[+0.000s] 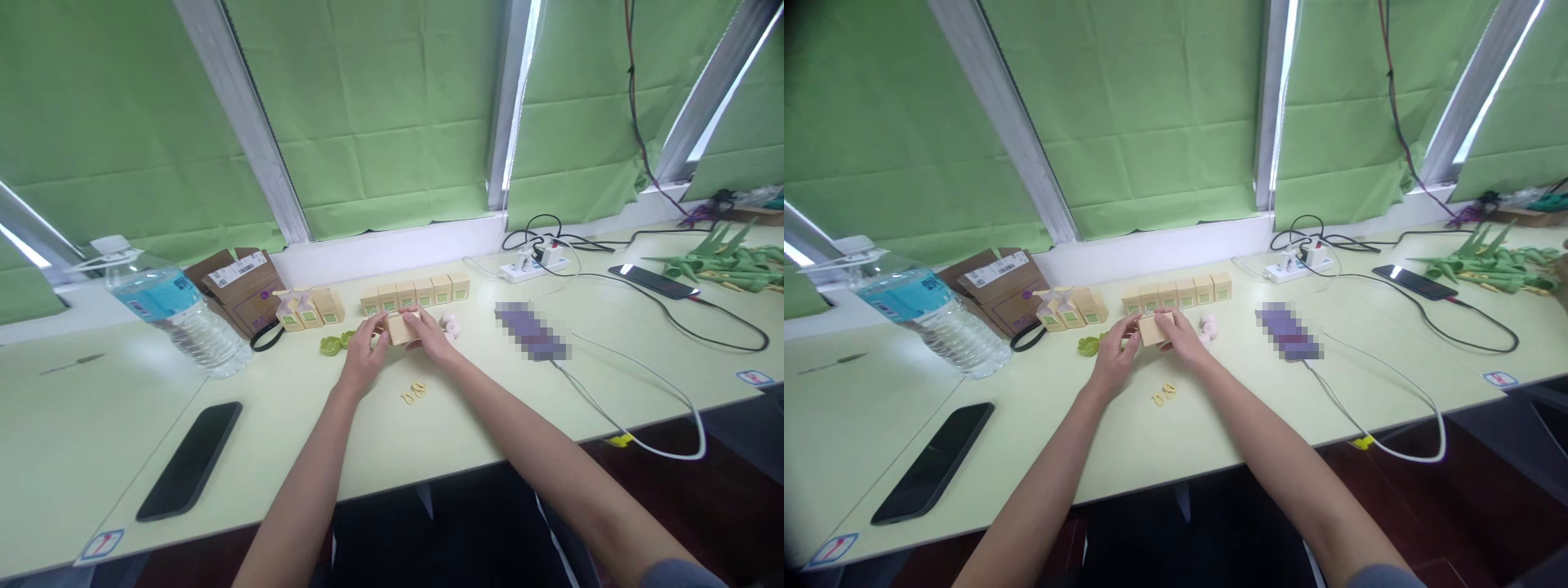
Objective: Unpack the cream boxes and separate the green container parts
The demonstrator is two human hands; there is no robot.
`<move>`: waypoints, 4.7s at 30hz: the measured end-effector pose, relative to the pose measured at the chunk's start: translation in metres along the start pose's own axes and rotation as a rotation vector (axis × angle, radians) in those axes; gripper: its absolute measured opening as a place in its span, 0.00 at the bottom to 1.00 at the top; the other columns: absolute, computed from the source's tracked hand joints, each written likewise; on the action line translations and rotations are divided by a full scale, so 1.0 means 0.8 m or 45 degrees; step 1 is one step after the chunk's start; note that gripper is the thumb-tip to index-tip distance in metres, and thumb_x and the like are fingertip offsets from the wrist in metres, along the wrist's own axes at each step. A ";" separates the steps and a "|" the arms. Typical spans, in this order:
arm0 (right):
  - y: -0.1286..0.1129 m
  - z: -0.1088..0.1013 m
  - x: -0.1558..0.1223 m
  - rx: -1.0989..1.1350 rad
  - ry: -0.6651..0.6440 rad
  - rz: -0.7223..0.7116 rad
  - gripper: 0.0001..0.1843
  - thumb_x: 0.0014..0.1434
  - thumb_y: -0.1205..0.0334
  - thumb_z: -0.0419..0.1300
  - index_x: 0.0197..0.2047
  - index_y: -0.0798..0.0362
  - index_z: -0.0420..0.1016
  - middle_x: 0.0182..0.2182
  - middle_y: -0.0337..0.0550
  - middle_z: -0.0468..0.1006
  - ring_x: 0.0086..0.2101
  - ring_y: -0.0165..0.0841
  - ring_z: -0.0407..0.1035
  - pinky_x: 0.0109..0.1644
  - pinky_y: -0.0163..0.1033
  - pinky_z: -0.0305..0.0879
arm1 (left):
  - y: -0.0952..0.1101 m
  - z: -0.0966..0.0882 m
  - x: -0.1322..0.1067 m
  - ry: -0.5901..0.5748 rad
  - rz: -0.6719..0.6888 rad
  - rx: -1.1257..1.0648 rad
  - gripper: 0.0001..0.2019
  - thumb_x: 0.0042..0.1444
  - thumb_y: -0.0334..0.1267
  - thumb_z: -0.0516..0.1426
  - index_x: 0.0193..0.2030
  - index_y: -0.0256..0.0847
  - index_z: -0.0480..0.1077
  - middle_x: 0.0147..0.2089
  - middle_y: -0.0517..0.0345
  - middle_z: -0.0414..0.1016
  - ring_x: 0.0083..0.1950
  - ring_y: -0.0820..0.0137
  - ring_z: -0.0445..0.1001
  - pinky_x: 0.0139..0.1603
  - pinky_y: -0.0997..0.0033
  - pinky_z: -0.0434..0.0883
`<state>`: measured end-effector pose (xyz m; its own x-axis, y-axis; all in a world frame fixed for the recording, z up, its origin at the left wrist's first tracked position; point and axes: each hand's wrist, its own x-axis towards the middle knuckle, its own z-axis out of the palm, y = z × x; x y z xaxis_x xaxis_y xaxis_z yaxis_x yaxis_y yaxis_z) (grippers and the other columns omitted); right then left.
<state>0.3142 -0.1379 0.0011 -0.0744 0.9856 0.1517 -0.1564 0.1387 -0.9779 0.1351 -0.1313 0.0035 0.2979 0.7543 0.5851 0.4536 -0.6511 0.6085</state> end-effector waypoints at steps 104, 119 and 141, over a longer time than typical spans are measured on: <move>0.002 -0.008 -0.010 -0.621 -0.381 -0.313 0.35 0.57 0.47 0.66 0.66 0.43 0.65 0.58 0.49 0.74 0.52 0.42 0.71 0.57 0.49 0.67 | 0.013 0.003 0.001 0.364 -0.218 0.025 0.16 0.60 0.43 0.58 0.54 0.45 0.70 0.50 0.54 0.79 0.45 0.65 0.78 0.48 0.65 0.73; 0.007 -0.014 -0.002 -0.658 -0.185 -0.305 0.26 0.61 0.43 0.61 0.57 0.47 0.73 0.45 0.44 0.80 0.42 0.37 0.74 0.49 0.44 0.71 | 0.010 0.009 -0.002 0.147 -0.147 -0.216 0.16 0.58 0.33 0.55 0.51 0.45 0.56 0.57 0.47 0.73 0.51 0.66 0.77 0.53 0.61 0.73; 0.003 -0.018 -0.004 -0.702 -0.008 -0.344 0.18 0.67 0.50 0.55 0.56 0.45 0.73 0.44 0.43 0.83 0.45 0.38 0.77 0.51 0.42 0.68 | 0.014 0.008 -0.004 -0.131 0.042 0.138 0.17 0.65 0.43 0.55 0.59 0.47 0.70 0.60 0.51 0.73 0.63 0.60 0.69 0.63 0.55 0.68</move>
<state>0.3279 -0.1397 -0.0041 -0.1093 0.9081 0.4042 0.3618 0.4151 -0.8348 0.1445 -0.1401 0.0052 0.3961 0.7407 0.5426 0.5284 -0.6672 0.5251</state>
